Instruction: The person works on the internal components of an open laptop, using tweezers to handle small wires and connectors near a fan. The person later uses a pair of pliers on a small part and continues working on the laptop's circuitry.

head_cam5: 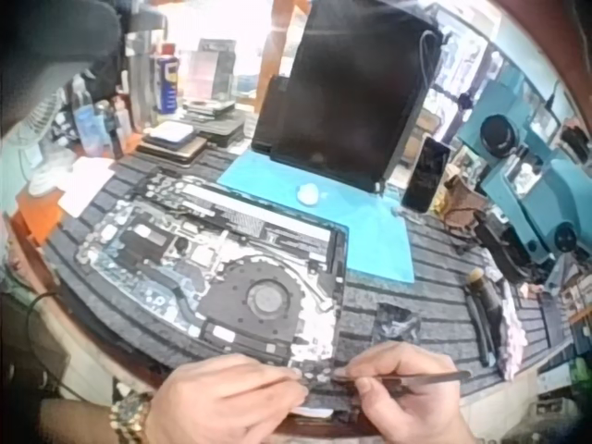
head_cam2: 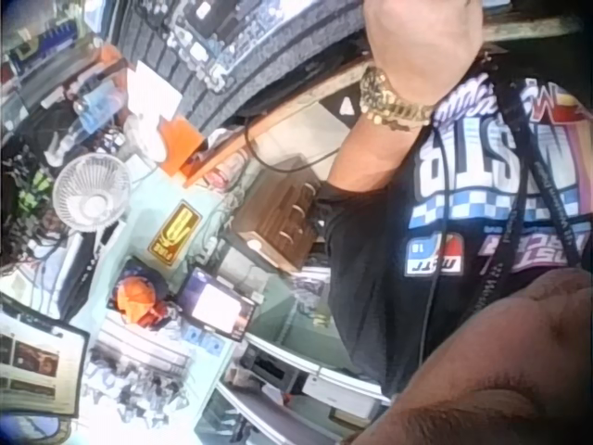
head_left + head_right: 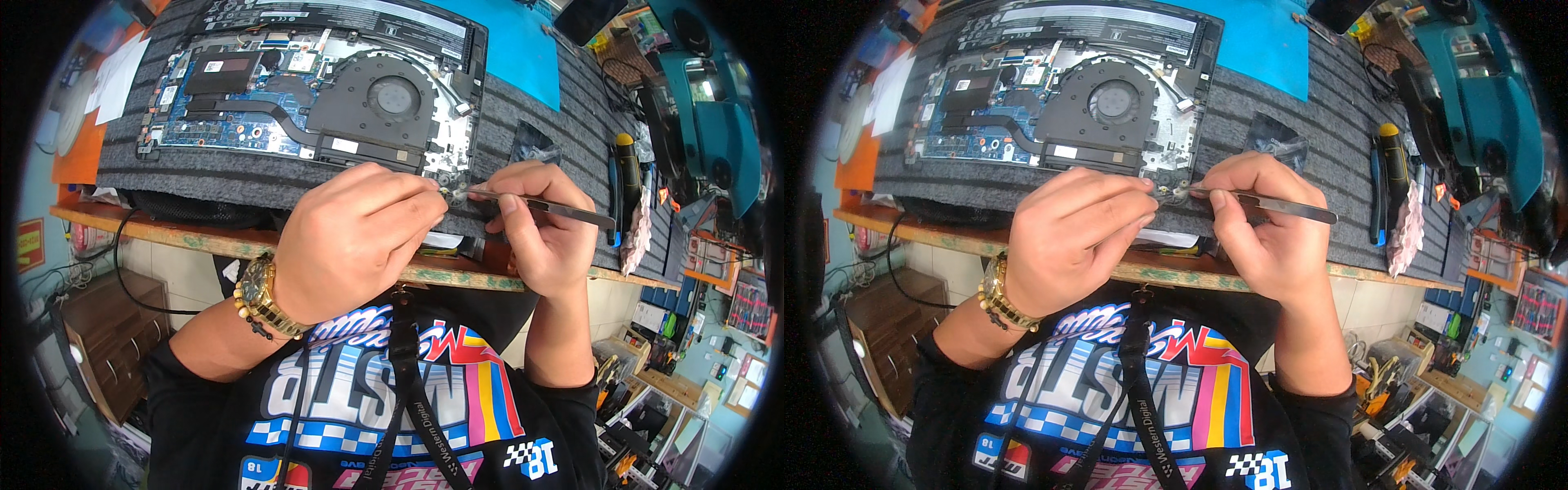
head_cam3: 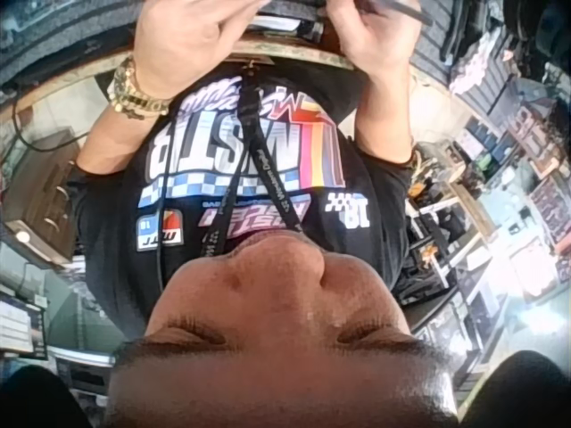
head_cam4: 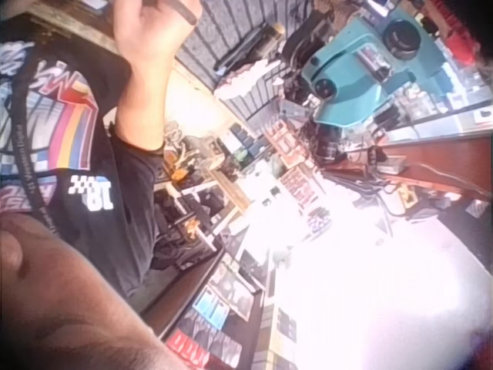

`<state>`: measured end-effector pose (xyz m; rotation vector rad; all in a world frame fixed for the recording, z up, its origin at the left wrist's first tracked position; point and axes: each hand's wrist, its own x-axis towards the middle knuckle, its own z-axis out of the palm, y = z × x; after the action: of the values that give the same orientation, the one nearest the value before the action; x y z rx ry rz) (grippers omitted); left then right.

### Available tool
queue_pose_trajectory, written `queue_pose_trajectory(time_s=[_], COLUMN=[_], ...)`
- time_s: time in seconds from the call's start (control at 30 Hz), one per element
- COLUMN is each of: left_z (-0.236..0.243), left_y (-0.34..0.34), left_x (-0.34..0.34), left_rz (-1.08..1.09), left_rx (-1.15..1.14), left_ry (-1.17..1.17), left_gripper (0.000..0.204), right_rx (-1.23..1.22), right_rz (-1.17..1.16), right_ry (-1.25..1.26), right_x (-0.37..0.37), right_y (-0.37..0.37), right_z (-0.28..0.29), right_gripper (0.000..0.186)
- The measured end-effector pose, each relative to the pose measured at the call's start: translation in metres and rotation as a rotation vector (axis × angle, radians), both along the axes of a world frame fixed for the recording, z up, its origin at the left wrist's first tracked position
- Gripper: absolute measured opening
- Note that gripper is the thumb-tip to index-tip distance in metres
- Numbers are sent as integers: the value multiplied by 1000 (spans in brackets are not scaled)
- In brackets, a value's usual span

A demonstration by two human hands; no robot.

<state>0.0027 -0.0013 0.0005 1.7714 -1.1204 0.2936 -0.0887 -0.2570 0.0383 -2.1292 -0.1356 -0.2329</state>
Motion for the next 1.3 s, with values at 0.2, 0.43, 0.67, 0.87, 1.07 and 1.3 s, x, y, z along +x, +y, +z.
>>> queue_pose_trajectory(time_s=[0.2, 0.43, 0.67, 0.87, 1.07, 1.3], left_z=[1, 2, 2, 2, 5, 4], left_y=[-1, 0, 2, 1, 1, 0], left_x=[0, 0, 2, 2, 2, 2], left_rz=[2, 5, -1, 11, -3, 6], left_rx=[6, 19, 6, 15, 19, 32], left_ry=[12, 17, 74, 82, 100, 77], left_gripper=[23, 21, 19, 17, 19, 20], right_rx=[-23, 19, 30, 53, 173, 49], right_rz=[17, -58, -99, -106, -124, -13], right_ry=[-18, -39, -39, -43, -94, -135], right_x=[-2, 0, -1, -2, -2, -2], right_y=[1, 8, 11, 11, 11, 7], right_z=[1, 0, -1, -1, -8, -5], right_gripper=[8, 6, 6, 6, 7, 9])
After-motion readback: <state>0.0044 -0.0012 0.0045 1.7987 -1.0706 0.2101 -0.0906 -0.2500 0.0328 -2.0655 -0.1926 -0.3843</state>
